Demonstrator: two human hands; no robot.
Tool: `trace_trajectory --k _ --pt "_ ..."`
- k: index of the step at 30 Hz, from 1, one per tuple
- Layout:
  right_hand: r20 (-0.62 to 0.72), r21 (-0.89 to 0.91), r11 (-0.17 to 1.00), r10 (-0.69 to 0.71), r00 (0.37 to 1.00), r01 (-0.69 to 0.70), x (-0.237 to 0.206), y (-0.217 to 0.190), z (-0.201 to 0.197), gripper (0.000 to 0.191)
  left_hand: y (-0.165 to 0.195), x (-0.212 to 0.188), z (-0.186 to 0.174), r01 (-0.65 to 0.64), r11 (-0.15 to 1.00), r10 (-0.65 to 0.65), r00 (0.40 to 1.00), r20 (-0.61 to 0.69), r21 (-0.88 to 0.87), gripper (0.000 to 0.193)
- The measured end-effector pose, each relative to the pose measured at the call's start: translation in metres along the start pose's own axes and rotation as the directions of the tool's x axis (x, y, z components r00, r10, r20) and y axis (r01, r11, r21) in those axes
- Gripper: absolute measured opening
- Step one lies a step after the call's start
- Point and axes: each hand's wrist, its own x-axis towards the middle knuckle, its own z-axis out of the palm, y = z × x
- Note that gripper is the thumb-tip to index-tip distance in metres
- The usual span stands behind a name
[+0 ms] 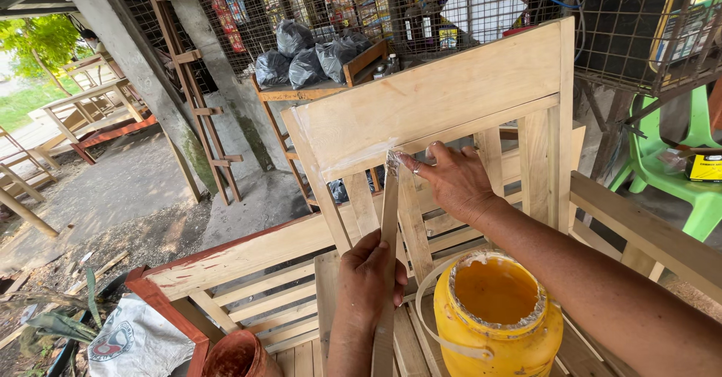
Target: The person applies a white paste to the joints of a wooden chair using a small wooden stick. They scoop the paste from a yellow container and spread it into the gaps between the chair's frame pieces.
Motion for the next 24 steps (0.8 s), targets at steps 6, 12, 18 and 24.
trace_trajectory --k 6,12,18,24 --pt "0.044 -0.001 0.997 0.081 0.996 -0.081 0.015 -0.01 0.002 0.067 0.006 -0.004 -0.01 -0.018 0.999 0.021 0.997 -0.073 0.044 0.042" --pt "0.163 -0.034 0.993 0.119 0.979 -0.115 0.027 -0.025 0.011 0.077 0.014 -0.008 -0.022 -0.069 0.997 0.073 0.993 -0.095 0.038 0.043" --pt "0.166 -0.036 0.993 0.114 0.98 -0.109 0.022 -0.031 0.017 0.069 0.015 -0.011 -0.023 -0.045 0.998 0.05 0.993 -0.105 0.051 0.043" --pt "0.118 -0.001 0.995 0.099 0.988 -0.099 0.026 -0.037 0.01 0.065 0.019 -0.012 -0.02 -0.051 0.995 0.06 0.993 -0.106 0.081 0.043"
